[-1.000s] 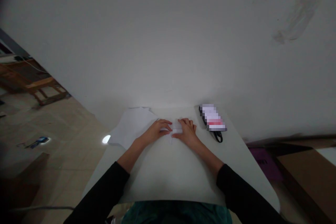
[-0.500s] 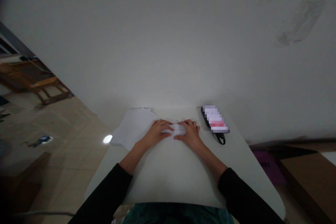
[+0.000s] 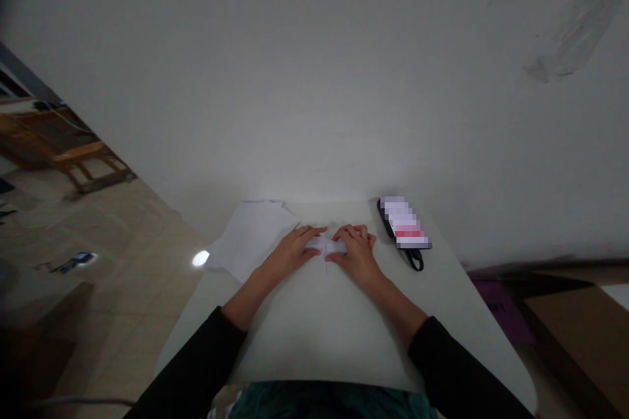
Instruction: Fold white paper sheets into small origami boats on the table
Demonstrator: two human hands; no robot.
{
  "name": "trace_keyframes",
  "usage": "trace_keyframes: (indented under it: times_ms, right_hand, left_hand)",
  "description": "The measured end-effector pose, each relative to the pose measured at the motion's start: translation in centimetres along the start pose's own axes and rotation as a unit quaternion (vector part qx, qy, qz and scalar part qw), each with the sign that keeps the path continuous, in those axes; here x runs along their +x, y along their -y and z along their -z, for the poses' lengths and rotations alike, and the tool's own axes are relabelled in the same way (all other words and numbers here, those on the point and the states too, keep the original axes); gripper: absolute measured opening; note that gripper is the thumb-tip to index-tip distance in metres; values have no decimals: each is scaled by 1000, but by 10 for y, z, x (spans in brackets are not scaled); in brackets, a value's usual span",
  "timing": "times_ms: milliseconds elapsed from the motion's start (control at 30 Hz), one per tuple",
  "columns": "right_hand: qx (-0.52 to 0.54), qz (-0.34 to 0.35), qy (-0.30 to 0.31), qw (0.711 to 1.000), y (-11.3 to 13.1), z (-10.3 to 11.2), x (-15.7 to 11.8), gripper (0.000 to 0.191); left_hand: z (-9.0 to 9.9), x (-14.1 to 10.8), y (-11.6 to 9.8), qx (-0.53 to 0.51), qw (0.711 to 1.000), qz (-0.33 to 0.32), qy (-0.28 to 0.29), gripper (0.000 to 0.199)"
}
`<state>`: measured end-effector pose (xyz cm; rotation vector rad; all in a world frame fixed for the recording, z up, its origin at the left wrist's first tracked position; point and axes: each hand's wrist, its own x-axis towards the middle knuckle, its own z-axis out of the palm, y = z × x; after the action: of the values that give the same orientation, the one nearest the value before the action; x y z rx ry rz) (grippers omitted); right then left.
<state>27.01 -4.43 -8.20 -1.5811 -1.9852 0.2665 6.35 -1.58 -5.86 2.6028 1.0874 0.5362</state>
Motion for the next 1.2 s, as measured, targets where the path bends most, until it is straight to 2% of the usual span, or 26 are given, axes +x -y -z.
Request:
trace_keyframes:
  times_ms: [133,267,367,467,600,767,900,1200]
  right_hand:
    - [-5,37,9,999,2,2,-2,29]
    - [0,75,20,997,-2,0,-4,31]
    - [4,88,26,996,-4,-3,-3,24]
    - [11,57,7,998,-5,-7,1,14]
    - [0,23,-12,1000,-4,-11,5,16]
    - [-52,82,-12,995,3,-9,-1,13]
    - [-87,154,7,984,7,-12,-5,18]
    - [-120,155,55,979,12,-4,-11,29]
  left_hand:
    - [-1,0,-2,50,998,-9,23,41]
    - [-2,-1,-3,66,997,-20,18,40]
    - [-5,-2,-2,46,999,-23,3,37]
    - [-9,-1,-1,6,1000,-16,-12,33]
    - [-11,0,1,-27,999,-2,-27,33]
    - [-8,1,1,-48,998,-16,-25,26]
    - [-9,1,-1,-54,997,-42,-25,21]
    - [-11,1,-6,27,996,-81,4,19]
